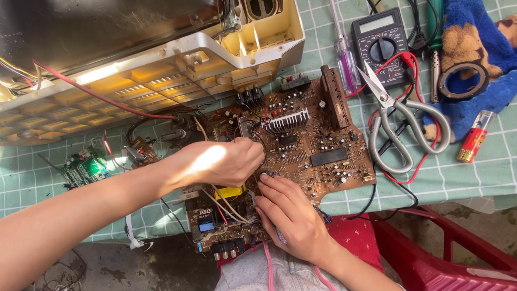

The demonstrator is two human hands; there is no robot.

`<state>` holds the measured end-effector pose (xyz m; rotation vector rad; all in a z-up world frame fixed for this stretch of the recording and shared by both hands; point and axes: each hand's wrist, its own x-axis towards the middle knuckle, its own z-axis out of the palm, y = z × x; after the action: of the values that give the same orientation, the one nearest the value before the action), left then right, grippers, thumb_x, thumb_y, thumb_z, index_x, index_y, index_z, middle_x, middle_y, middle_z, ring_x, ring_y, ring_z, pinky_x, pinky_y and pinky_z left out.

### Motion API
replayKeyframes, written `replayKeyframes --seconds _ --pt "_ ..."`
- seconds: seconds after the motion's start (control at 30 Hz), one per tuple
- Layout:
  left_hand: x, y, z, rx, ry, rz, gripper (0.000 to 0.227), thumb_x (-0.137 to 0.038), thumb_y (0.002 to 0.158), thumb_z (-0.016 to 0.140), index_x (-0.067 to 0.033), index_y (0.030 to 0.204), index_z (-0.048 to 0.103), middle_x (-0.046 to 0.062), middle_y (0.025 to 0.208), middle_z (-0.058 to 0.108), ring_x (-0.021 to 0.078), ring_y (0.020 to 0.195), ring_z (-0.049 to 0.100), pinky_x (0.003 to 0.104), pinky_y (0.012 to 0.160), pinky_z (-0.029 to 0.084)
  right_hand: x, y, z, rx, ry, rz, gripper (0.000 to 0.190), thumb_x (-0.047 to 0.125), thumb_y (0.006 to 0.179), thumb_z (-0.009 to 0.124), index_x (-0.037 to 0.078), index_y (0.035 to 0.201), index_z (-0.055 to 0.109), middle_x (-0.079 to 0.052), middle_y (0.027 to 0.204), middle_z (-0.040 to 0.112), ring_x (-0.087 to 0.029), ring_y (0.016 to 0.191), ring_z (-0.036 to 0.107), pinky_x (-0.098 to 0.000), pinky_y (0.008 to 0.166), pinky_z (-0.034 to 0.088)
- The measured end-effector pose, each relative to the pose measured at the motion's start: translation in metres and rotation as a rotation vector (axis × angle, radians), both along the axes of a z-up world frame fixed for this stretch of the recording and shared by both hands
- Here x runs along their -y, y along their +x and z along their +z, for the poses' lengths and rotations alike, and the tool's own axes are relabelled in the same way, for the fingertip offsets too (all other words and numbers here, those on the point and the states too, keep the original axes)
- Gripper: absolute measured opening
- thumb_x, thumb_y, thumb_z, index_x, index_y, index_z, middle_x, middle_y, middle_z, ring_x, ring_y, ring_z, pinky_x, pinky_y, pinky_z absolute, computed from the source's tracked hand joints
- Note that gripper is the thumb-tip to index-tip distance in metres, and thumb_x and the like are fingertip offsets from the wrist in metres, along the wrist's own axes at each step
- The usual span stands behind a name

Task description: The person uses a screwdriver to adjust components on a circuit board, manipulating wires and touching various parts of the board. A multimeter and other tools are visible on the table nearby.

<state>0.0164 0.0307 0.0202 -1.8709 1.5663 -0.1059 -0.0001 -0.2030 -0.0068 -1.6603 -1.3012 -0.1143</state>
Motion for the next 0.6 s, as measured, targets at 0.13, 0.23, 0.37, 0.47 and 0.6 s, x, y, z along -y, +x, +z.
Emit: replayKeyframes --seconds 0.13,0.23,0.37,0.47,0.6 --pt "-0.006 0.008 0.023 0.127 -0.036 0.053 0.047 -0.016 0.110 0.055 -0.0210 0.065 0.042 -0.006 0.064 0.035 0.0079 0.059 0.028 0.023 0.054 0.018 0.000 0.000 -0.001 -0.013 -0.001 -0.004 0.014 -0.002 0.096 0.063 -0.011 0.107 0.065 -0.027 0.114 0.067 -0.044 0.114 0.067 -0.0566 0.099 0.057" --pt "-0.006 0.007 0.046 0.200 -0.074 0.188 0.042 -0.016 0.110 0.057 -0.0214 0.070 0.044 -0.007 0.066 0.033 0.0058 0.060 0.027 0.019 0.053 0.020 0.001 0.000 -0.002 -0.014 -0.004 -0.004 0.014 -0.002 0.097 0.062 -0.010 0.107 0.065 -0.026 0.114 0.067 -0.044 0.114 0.067 -0.0569 0.100 0.057" --pt "-0.006 -0.007 0.055 0.031 -0.166 0.345 0.030 -0.007 0.102 0.062 -0.0207 0.077 0.051 -0.005 0.073 0.042 0.0110 0.069 0.039 0.023 0.062 0.033 0.000 0.000 0.001 -0.027 -0.001 -0.001 0.013 -0.002 0.097 0.062 -0.011 0.106 0.065 -0.027 0.113 0.067 -0.044 0.113 0.067 -0.0565 0.101 0.057" --pt "-0.004 -0.019 0.057 0.022 -0.115 0.382 0.024 -0.005 0.098 0.060 -0.0215 0.082 0.052 -0.004 0.080 0.040 0.0137 0.074 0.040 0.026 0.066 0.032 0.001 0.000 0.001 -0.025 -0.002 -0.008 0.013 -0.002 0.096 0.063 -0.011 0.105 0.065 -0.027 0.113 0.068 -0.044 0.112 0.068 -0.0565 0.101 0.057" --pt "-0.005 -0.022 0.034 0.009 -0.260 0.518 0.014 -0.010 0.093 0.064 -0.0212 0.090 0.058 -0.003 0.089 0.047 0.0143 0.079 0.051 0.027 0.070 0.040 0.000 0.000 0.001 -0.031 -0.005 0.004 0.013 -0.002 0.097 0.062 -0.011 0.106 0.065 -0.027 0.113 0.067 -0.044 0.113 0.067 -0.0571 0.101 0.056"
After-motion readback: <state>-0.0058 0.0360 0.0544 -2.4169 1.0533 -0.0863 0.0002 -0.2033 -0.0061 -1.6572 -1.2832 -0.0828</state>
